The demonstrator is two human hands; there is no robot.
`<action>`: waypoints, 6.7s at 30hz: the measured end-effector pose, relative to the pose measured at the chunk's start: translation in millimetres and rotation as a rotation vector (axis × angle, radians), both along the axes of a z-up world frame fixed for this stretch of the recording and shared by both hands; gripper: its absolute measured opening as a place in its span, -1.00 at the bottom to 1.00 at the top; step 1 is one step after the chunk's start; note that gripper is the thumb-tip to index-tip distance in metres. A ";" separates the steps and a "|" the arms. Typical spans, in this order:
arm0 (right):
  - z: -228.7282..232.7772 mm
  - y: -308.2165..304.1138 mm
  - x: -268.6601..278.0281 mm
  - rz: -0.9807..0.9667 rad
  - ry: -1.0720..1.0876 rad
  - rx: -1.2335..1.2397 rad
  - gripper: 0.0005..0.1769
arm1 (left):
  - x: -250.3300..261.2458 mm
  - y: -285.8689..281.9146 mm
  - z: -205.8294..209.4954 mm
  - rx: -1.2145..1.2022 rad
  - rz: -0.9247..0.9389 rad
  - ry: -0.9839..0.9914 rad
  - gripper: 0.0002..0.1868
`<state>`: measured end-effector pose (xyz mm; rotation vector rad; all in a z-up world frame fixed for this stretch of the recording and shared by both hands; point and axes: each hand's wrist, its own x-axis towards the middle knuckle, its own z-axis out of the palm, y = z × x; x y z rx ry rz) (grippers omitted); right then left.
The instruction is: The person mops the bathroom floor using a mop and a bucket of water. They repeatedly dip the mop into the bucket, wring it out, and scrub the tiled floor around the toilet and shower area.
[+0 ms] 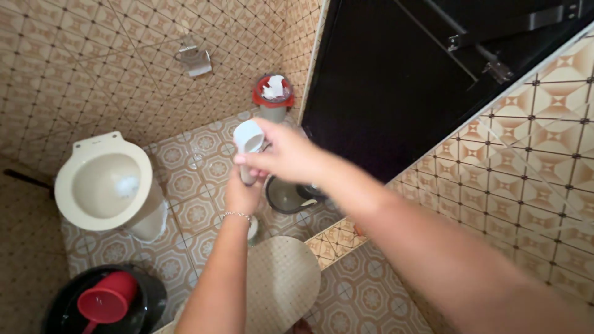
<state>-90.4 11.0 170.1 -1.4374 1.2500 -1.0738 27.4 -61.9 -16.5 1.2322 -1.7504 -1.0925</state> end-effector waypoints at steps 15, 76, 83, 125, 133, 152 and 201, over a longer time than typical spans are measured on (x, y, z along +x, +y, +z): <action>-10.7 -36.6 63.8 -0.183 0.521 -0.220 -0.31 | 40.0 -25.6 -42.9 0.107 -0.025 0.146 -0.58; 104.2 -11.9 -67.6 -0.600 -0.345 -0.696 -0.71 | -114.0 -6.9 6.2 -0.220 -0.246 -0.548 -0.58; 95.8 -14.0 -77.7 -0.607 -0.375 -0.709 -0.73 | -131.1 -0.1 2.8 -0.030 -0.207 -0.542 -0.55; -91.2 -37.9 -117.5 -0.341 -0.273 -0.438 -0.69 | -131.7 21.8 163.5 -0.349 -0.183 0.356 -0.77; -159.5 -23.7 -119.1 -0.337 -0.232 -0.348 -0.68 | -127.5 23.4 95.2 -0.225 -0.190 0.282 -0.75; -103.2 -18.3 -118.0 -0.466 -0.238 -0.365 -0.85 | -136.4 33.1 166.0 -0.142 -0.160 0.328 -0.70; 37.3 -14.1 -104.0 -0.781 0.094 -0.267 -0.58 | -138.0 32.7 279.6 -0.150 -0.343 0.487 -0.72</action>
